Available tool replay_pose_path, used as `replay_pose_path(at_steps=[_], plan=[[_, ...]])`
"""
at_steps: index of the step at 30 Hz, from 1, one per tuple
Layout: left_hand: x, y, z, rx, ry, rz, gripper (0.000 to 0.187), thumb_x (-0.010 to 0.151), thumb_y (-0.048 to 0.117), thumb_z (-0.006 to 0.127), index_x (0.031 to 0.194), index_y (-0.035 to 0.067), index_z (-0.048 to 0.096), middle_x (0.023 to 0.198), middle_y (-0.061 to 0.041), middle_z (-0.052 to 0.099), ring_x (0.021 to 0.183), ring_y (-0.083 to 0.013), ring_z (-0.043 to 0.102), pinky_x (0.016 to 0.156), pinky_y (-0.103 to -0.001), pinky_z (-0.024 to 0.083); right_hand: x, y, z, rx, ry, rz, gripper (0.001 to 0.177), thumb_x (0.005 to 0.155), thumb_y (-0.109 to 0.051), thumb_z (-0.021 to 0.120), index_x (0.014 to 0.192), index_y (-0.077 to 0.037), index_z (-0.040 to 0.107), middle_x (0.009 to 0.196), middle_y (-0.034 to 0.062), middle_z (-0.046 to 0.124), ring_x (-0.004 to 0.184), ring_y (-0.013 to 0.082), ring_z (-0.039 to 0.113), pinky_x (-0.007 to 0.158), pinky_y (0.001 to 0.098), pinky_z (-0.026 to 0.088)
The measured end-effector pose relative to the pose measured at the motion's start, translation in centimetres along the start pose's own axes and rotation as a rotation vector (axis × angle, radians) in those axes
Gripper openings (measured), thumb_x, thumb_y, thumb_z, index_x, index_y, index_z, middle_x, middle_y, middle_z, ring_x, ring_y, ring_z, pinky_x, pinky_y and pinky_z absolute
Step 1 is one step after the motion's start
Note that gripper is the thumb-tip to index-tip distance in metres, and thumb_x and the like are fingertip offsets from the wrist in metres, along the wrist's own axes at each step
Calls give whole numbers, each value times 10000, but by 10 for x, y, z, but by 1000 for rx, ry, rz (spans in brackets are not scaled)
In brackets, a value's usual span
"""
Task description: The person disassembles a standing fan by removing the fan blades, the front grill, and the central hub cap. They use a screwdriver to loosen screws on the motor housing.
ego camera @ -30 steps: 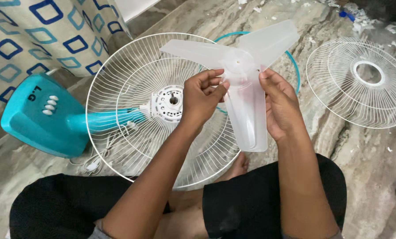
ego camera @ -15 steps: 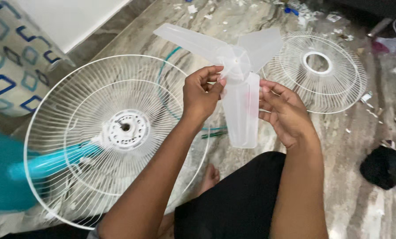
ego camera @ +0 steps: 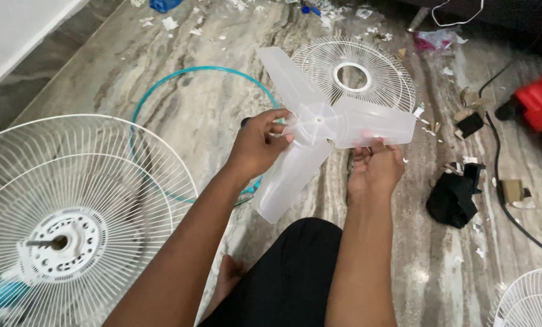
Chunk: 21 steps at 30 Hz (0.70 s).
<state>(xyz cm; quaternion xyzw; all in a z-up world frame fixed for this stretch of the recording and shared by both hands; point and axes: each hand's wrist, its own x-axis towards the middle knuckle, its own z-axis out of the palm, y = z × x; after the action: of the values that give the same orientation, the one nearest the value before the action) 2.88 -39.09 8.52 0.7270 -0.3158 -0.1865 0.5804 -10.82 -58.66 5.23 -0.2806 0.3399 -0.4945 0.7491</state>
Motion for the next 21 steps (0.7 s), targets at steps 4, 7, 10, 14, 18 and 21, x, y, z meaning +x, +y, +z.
replay_pose_path(at_steps=[4,7,10,14,18,21], plan=[[5,-24,12,226,-77,-110,664,764,187,832,1375,133,577,1149,-102,738,873,-205,729,786,-342,583,21,2,-11,42,200,-13,296,923,87,588,1150,-103,584,992,74,701,734,174,670,591,281,524],[4,-52,25,343,-149,-158,671,742,225,843,1365,156,606,1170,-128,736,1007,-255,730,890,-376,560,37,6,-21,25,288,-19,295,913,79,610,1158,-84,630,1000,59,694,705,151,627,572,254,491],[3,-81,45,335,-105,-101,626,752,219,838,1339,132,638,1179,-176,729,1091,-300,711,946,-395,544,51,12,-34,59,402,13,284,926,70,549,1150,-80,639,997,88,726,687,156,608,560,257,476],[20,-109,72,303,-8,-76,577,764,206,824,1309,106,664,1208,-202,719,1140,-324,697,987,-401,524,75,23,-45,143,532,50,270,938,53,479,1123,-100,601,973,98,731,673,159,595,552,257,466],[32,-126,90,225,-14,-13,585,755,194,829,1305,87,660,1229,-212,706,1176,-332,677,1000,-402,513,101,35,-68,149,504,57,246,911,91,520,1086,-15,657,968,93,718,675,154,601,536,249,462],[35,-132,96,282,-90,-27,645,725,195,823,1333,95,632,1260,-204,693,1149,-341,683,1014,-387,517,119,50,-84,199,376,101,209,963,53,478,1097,16,635,990,122,703,722,179,629,576,251,524]])
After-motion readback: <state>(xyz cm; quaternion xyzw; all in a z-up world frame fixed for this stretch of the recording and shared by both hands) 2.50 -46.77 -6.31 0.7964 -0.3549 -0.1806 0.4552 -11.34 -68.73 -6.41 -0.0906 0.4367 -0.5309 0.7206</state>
